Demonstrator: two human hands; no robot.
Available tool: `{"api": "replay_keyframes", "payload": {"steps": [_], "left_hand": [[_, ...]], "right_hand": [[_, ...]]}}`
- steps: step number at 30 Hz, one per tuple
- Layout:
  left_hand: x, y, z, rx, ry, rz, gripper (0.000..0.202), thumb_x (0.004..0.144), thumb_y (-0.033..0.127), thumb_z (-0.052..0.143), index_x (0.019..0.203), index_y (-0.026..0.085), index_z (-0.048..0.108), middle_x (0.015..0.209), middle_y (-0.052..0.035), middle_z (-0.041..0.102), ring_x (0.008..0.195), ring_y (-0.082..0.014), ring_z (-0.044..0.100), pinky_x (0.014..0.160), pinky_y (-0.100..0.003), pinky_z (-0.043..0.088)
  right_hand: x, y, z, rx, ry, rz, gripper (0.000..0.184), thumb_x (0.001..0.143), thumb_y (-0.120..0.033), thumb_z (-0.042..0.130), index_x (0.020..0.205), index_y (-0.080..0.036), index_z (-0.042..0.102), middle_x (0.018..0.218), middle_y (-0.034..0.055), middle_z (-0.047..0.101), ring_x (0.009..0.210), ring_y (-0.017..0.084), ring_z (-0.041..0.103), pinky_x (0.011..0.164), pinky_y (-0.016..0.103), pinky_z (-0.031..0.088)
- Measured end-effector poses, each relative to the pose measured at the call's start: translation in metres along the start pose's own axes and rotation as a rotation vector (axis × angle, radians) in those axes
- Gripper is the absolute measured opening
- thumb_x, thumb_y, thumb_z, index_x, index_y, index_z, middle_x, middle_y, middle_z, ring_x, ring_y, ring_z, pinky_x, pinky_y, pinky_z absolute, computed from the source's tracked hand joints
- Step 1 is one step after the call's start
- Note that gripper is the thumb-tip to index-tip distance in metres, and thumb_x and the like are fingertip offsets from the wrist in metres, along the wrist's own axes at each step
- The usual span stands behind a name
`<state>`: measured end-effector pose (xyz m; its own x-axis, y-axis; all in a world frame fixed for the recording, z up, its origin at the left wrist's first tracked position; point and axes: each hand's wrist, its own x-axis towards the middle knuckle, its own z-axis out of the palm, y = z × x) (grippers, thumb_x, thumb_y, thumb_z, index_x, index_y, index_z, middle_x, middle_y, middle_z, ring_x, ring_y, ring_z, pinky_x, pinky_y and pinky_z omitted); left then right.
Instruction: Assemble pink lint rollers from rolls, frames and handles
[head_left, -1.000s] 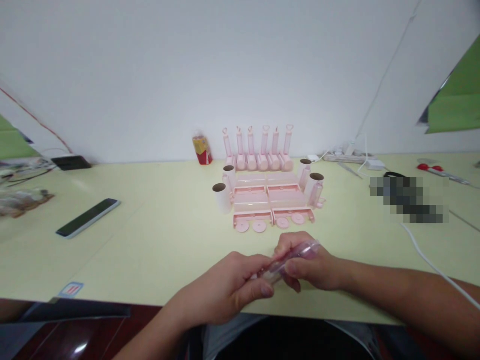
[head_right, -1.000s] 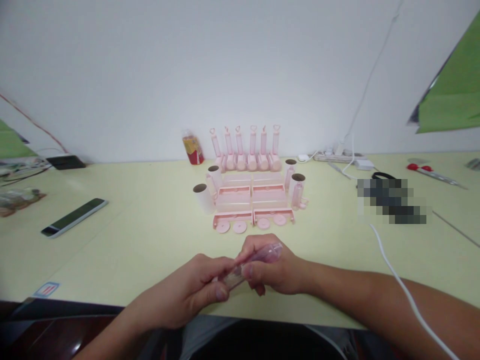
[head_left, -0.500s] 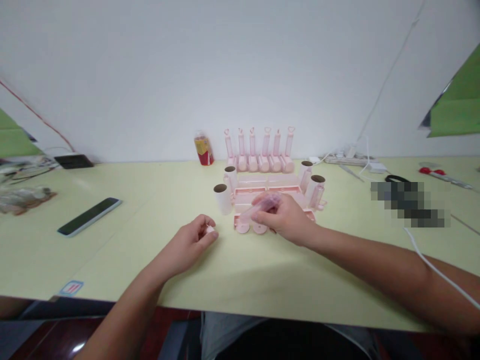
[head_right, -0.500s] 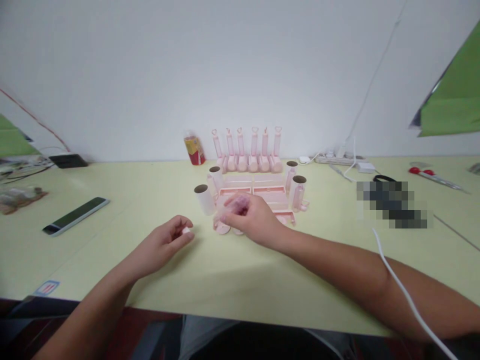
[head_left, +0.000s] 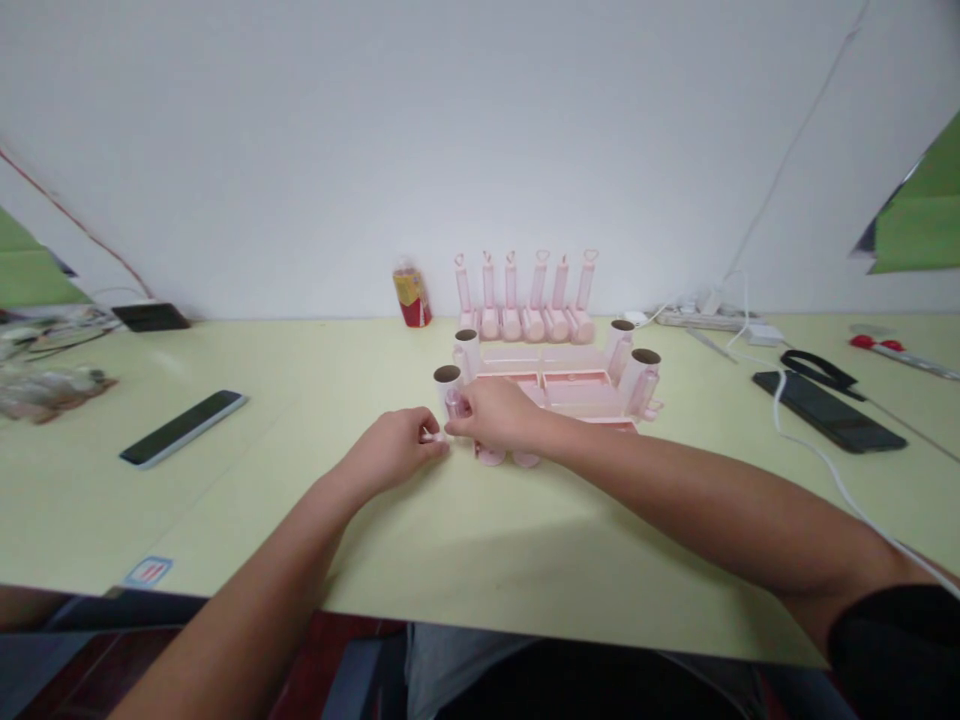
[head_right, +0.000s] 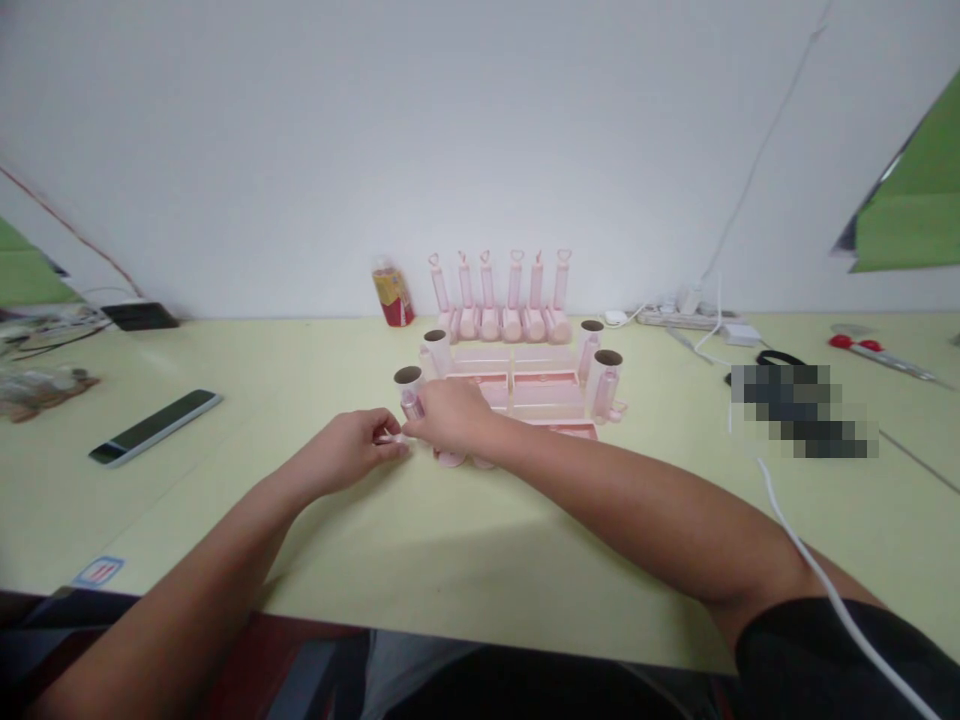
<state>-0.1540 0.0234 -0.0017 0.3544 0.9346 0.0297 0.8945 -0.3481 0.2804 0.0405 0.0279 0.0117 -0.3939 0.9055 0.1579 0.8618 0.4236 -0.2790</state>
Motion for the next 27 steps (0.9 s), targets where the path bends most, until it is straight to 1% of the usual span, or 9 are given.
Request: {"api": "replay_keyframes", "payload": {"steps": [3,6,10,13,16,18,23,27], "left_hand": [[0.007,-0.001,0.003,0.001,-0.004,0.02,0.024,0.077,0.039,0.058,0.087,0.019,0.068,0.083,-0.0064,0.071,0.074,-0.0217,0.063,0.064,-0.028,0.039],[0.012,-0.001,0.007,-0.015,-0.009,0.004,0.024,0.077,0.038,0.058,0.085,0.018,0.069,0.081,-0.0065,0.071,0.073,-0.0213,0.062,0.064,-0.028,0.039],[0.017,-0.003,0.012,-0.089,-0.026,-0.008,0.025,0.074,0.037,0.061,0.088,0.017,0.067,0.079,-0.0046,0.069,0.072,-0.0197,0.061,0.063,-0.027,0.039],[0.018,-0.005,0.017,-0.147,0.002,-0.014,0.026,0.074,0.036,0.062,0.091,0.017,0.065,0.077,-0.0023,0.067,0.069,-0.018,0.06,0.062,-0.026,0.039],[0.016,-0.006,0.019,-0.202,0.017,-0.009,0.026,0.074,0.036,0.062,0.093,0.018,0.062,0.075,-0.0011,0.066,0.068,-0.0172,0.06,0.062,-0.026,0.039],[0.015,-0.005,0.02,-0.225,0.02,-0.018,0.03,0.074,0.037,0.064,0.096,0.018,0.059,0.076,-0.0009,0.066,0.069,-0.0173,0.06,0.062,-0.026,0.04],[0.013,-0.002,0.024,-0.249,0.043,-0.076,0.05,0.07,0.046,0.069,0.106,0.02,0.047,0.079,-0.0011,0.066,0.066,-0.0181,0.061,0.058,-0.026,0.039],[0.012,-0.003,0.027,-0.25,0.064,-0.069,0.054,0.072,0.048,0.068,0.109,0.02,0.042,0.077,-0.0012,0.065,0.065,-0.0188,0.062,0.057,-0.026,0.039]], "right_hand": [[0.0,0.001,0.003,-0.025,0.014,-0.002,0.04,0.083,-0.054,0.059,0.079,-0.016,0.071,0.081,0.0101,0.073,0.078,0.022,0.065,0.065,0.028,0.038],[-0.001,0.002,0.004,-0.041,0.02,0.011,0.043,0.084,-0.057,0.058,0.081,-0.016,0.072,0.082,0.0107,0.074,0.08,0.022,0.066,0.068,0.029,0.039],[-0.002,0.0,0.002,-0.091,0.018,0.016,0.044,0.085,-0.057,0.058,0.085,-0.015,0.073,0.088,0.0128,0.074,0.088,0.025,0.066,0.074,0.031,0.041],[-0.002,-0.002,0.0,-0.117,0.028,0.008,0.046,0.085,-0.059,0.057,0.085,-0.015,0.073,0.088,0.0135,0.074,0.091,0.027,0.066,0.075,0.032,0.041],[-0.002,-0.002,0.001,-0.114,0.037,0.013,0.048,0.085,-0.06,0.056,0.085,-0.016,0.074,0.088,0.0138,0.074,0.091,0.027,0.065,0.076,0.032,0.041],[-0.002,-0.001,0.002,-0.109,0.042,0.02,0.049,0.086,-0.06,0.056,0.086,-0.016,0.074,0.088,0.014,0.074,0.09,0.026,0.065,0.076,0.032,0.041],[-0.002,0.002,0.007,-0.071,0.08,0.034,0.051,0.086,-0.063,0.053,0.084,-0.016,0.075,0.085,0.0126,0.074,0.085,0.024,0.065,0.072,0.03,0.038],[-0.001,0.003,0.008,-0.055,0.084,0.028,0.051,0.085,-0.064,0.052,0.083,-0.018,0.074,0.082,0.0116,0.074,0.082,0.023,0.065,0.07,0.031,0.037]]}}
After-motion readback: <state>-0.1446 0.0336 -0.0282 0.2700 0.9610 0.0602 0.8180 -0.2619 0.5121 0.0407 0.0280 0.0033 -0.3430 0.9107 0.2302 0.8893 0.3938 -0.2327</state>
